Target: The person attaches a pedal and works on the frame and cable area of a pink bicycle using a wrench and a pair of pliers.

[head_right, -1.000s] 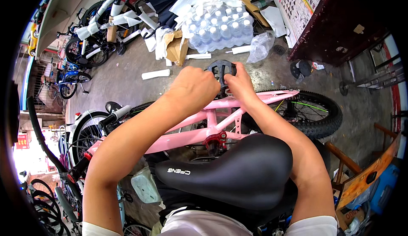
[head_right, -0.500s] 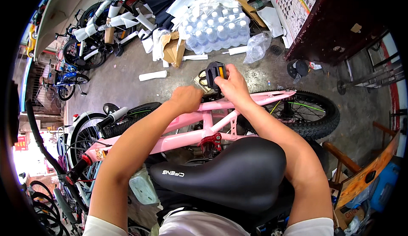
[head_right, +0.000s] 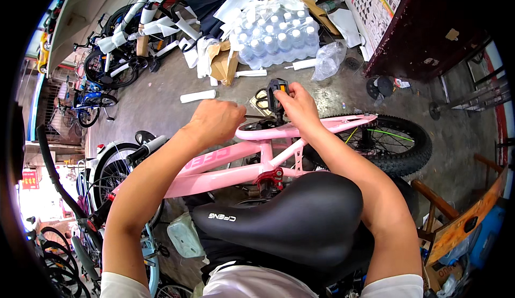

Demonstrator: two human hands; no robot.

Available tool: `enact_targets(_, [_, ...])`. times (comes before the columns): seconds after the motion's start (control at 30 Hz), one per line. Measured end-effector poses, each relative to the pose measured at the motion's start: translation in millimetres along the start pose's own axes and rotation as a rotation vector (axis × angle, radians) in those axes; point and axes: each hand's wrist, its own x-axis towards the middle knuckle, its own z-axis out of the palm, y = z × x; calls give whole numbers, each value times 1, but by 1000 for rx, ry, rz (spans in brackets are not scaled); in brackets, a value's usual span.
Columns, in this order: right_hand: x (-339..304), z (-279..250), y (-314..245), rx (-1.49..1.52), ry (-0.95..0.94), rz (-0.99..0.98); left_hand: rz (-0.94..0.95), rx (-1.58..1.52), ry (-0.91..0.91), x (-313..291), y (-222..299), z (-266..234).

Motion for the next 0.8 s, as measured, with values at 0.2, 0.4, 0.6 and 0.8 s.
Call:
enact_targets(0.2, [-6,7,-11,55,-36,53,13,-11,60,1,20,-29])
enact_targets(0.4, [-10,1,-12,127,-50,69,74,29,50,2,33,-26])
enact_targets(0.6, [-5,5,-10,12,-116,-14,-33,-47,-231,31,13,34])
enact_targets(0.8, [-9,4,-15,109,-133,46,4,-62,-185,46,-5,64])
